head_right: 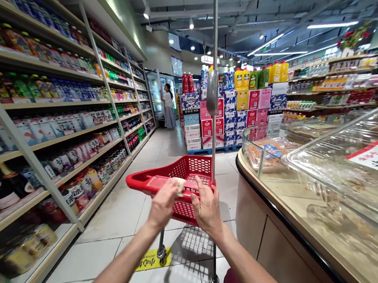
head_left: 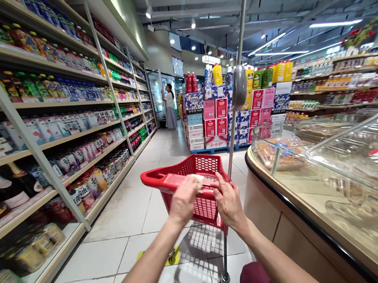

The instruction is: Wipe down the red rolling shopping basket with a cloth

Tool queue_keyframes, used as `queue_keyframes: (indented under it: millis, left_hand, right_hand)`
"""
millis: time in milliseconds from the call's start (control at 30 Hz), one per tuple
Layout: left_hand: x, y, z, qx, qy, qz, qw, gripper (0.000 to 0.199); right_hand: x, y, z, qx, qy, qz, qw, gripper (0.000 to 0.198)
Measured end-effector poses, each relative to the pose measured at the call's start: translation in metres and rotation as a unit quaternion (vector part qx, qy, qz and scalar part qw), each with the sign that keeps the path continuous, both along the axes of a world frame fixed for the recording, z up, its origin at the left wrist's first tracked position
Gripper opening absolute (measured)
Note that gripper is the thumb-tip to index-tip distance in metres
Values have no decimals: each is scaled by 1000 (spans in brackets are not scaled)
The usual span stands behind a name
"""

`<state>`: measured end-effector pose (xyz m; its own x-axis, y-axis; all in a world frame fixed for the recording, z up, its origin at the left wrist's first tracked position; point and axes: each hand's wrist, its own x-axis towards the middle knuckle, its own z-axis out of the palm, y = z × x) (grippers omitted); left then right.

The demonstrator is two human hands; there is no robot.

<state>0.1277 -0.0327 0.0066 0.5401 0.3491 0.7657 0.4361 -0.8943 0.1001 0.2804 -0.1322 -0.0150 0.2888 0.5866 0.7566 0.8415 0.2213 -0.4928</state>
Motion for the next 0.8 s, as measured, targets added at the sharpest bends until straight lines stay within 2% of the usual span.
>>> queue_keyframes:
  millis: [67, 100, 233, 267, 367, 433, 567, 600, 633, 733, 800]
  left_hand:
    - [6, -2, -2, 22, 41, -41, 998, 32]
    - [6, 0, -2, 21, 42, -32, 998, 32]
    - [0, 11, 2, -19, -25, 85, 996, 33]
    - [1, 10, 1, -13, -21, 77, 997, 32]
    - [8, -2, -4, 38, 42, -32, 998, 33]
    - [8, -3, -6, 49, 55, -55, 996, 33]
    - [-5, 13, -6, -21, -45, 85, 995, 34]
    - [-5, 15, -7, -30, -57, 101, 993, 34]
    - [-3, 14, -9, -27, -51, 92, 994, 34]
    - [9, 7, -13, 20, 25, -9, 999, 34]
    - [9, 11, -12, 32, 50, -22, 998, 34]
  right_hand:
    - [-1, 0, 0, -9, -5, -7, 1000, 49]
    - [-1, -1, 0, -15, -5, -3, 1000, 48]
    - [0, -3, 4, -23, -11, 9, 1000, 47]
    - [-1, -2, 5, -14, -15, 3, 1000, 47]
    - [-4, 1, 6, 20, -20, -6, 1000, 46]
    - [-3, 1, 5, 29, -18, -5, 999, 46]
    - [3, -1, 0, 11, 4, -7, 1000, 45]
    - [3, -1, 0, 7, 9, -8, 1000, 45]
    - [3, 0, 2, 7, 11, -7, 1000, 45]
    - [-4, 5, 8, 7, 0, 14, 1000, 46]
    - [-9, 9, 10, 0, -16, 27, 999, 46]
